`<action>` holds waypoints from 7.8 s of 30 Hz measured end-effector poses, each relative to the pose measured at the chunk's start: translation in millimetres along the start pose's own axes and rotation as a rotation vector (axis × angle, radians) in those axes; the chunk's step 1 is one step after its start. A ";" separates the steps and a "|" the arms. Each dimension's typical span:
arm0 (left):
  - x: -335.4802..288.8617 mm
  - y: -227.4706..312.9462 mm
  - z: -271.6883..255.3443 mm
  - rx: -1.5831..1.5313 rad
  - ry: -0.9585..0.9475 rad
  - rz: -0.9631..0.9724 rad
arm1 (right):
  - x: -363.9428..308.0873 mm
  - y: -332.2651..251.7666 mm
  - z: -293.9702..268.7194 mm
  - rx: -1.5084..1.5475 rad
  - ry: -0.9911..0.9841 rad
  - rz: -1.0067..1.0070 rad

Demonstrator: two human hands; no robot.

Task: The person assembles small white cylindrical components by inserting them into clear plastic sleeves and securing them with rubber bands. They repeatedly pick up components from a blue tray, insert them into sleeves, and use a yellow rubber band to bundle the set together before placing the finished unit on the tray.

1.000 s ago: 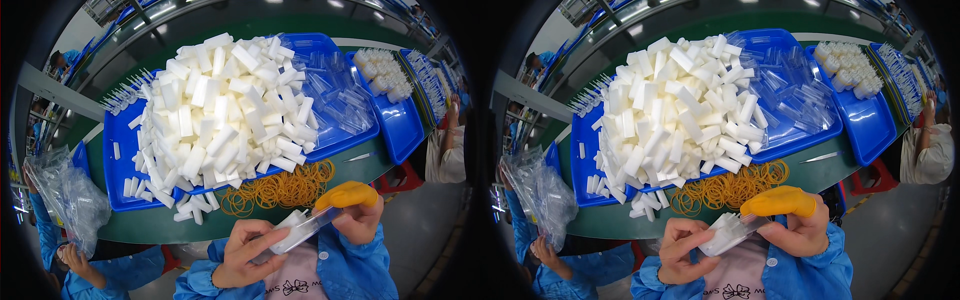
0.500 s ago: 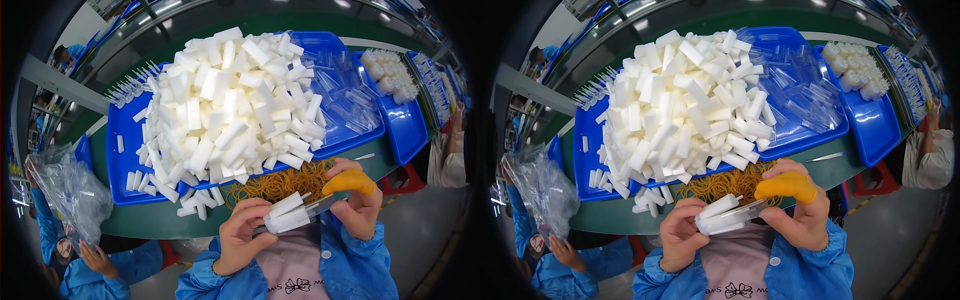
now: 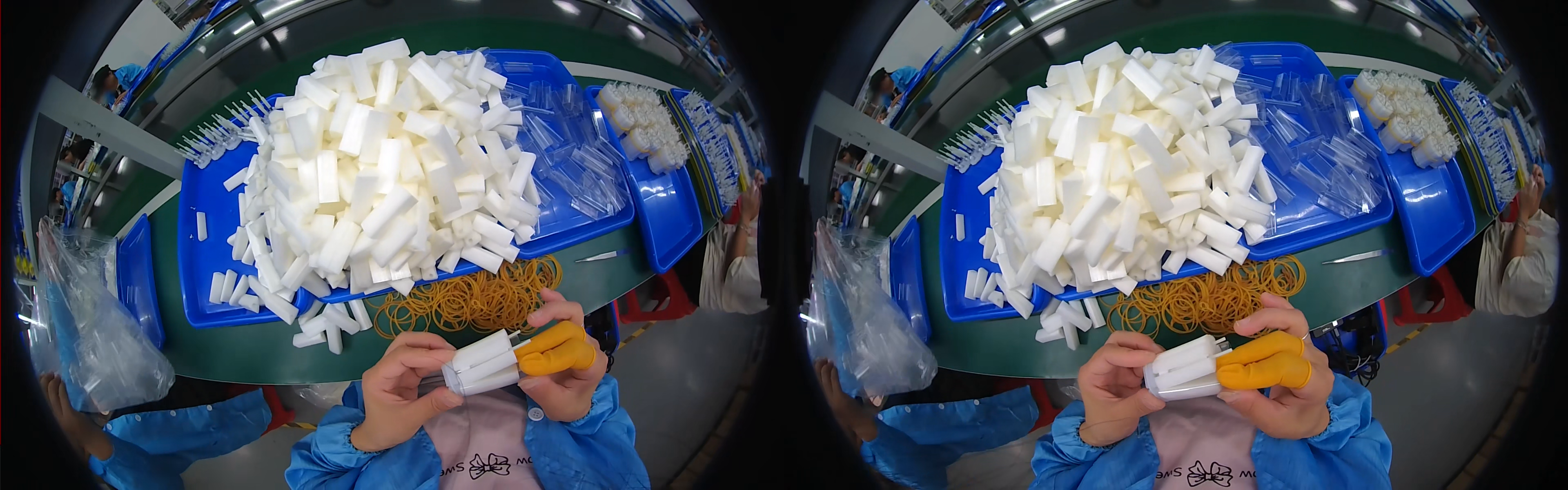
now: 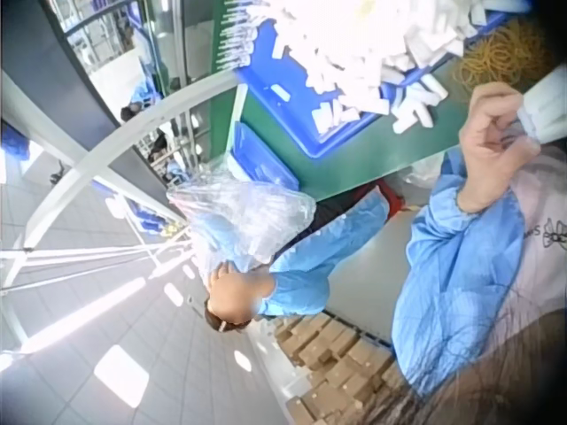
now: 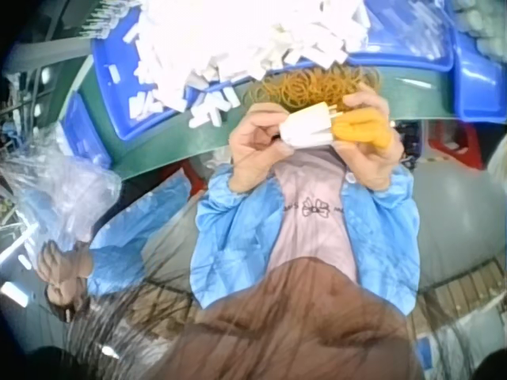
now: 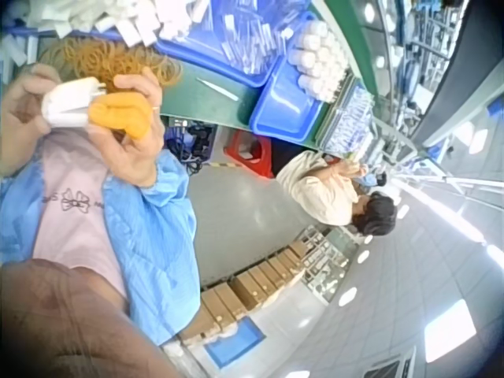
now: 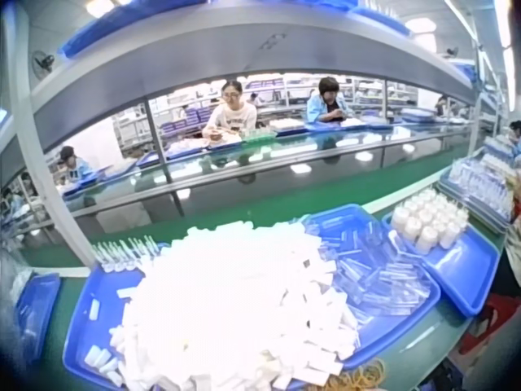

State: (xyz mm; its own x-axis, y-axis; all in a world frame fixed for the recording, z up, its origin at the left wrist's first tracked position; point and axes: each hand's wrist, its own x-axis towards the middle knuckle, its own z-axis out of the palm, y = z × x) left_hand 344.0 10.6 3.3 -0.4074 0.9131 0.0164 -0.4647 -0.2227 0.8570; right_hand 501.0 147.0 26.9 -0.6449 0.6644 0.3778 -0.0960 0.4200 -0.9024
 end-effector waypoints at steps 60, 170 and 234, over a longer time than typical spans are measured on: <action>17.3 12.9 7.8 0.850 -0.190 0.260 | 33.2 9.4 -26.2 0.389 -0.050 0.238; 16.3 -5.2 3.0 -0.012 0.031 -0.010 | 109.5 70.0 -87.7 -0.831 -0.510 0.042; 15.1 0.8 16.1 0.538 -0.135 0.010 | 17.9 14.6 -21.5 0.308 -0.027 0.081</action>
State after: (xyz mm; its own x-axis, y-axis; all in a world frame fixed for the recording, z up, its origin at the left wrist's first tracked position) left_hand 350.1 29.7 12.5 -0.2892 0.9553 0.0617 0.0204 -0.0583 0.9981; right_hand 504.3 178.3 24.9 -0.6792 0.6695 0.3007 -0.2664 0.1569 -0.9510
